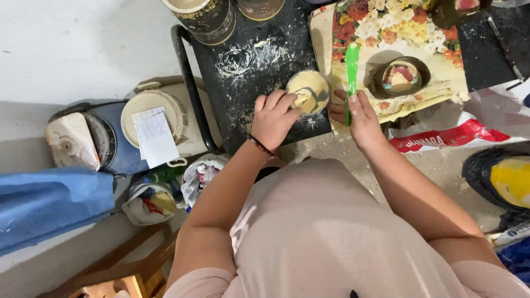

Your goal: The person scoops a white powder from a container into a small bowl using a green spoon. They then pour a liquid from a purple bowl into the mixture and stir it with the spoon. Finally, the person pours the mixed batter into a heart-shaped mold and shakes it to level the contents.

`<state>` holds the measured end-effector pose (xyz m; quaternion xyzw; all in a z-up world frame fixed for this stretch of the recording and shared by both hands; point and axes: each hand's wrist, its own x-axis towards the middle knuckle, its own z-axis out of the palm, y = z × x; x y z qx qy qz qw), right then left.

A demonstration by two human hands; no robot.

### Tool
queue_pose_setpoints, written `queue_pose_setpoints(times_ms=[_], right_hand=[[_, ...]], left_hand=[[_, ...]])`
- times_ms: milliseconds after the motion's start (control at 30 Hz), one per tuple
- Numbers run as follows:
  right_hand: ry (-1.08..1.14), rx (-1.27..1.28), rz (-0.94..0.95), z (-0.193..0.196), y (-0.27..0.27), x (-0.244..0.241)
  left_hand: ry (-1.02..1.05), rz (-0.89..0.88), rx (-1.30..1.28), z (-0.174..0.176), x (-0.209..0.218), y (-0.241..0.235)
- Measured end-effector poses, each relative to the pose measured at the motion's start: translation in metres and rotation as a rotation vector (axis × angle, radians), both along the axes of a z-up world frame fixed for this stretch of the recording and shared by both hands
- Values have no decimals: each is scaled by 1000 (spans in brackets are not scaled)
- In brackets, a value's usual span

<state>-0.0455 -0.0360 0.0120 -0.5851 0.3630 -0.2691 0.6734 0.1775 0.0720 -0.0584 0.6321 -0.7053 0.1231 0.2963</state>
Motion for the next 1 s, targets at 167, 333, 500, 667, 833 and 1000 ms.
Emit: queue_pose_setpoints(times_ms=[167, 333, 500, 667, 833, 1000], right_hand=[[-60, 20, 16, -10, 12, -6], [-29, -8, -54, -15, 3, -11], [53, -93, -165, -48, -14, -39], [166, 69, -231, 4, 2, -1], [152, -124, -265, 9, 2, 12], [20, -195, -322, 40, 1, 13]], left_hand=[[-79, -58, -94, 0, 3, -9], [-28, -113, -109, 11, 13, -21], [33, 86, 58, 75, 95, -26], [350, 749, 110, 92, 204, -39], [691, 568, 254, 81, 245, -55], [554, 511, 197, 90, 227, -24]])
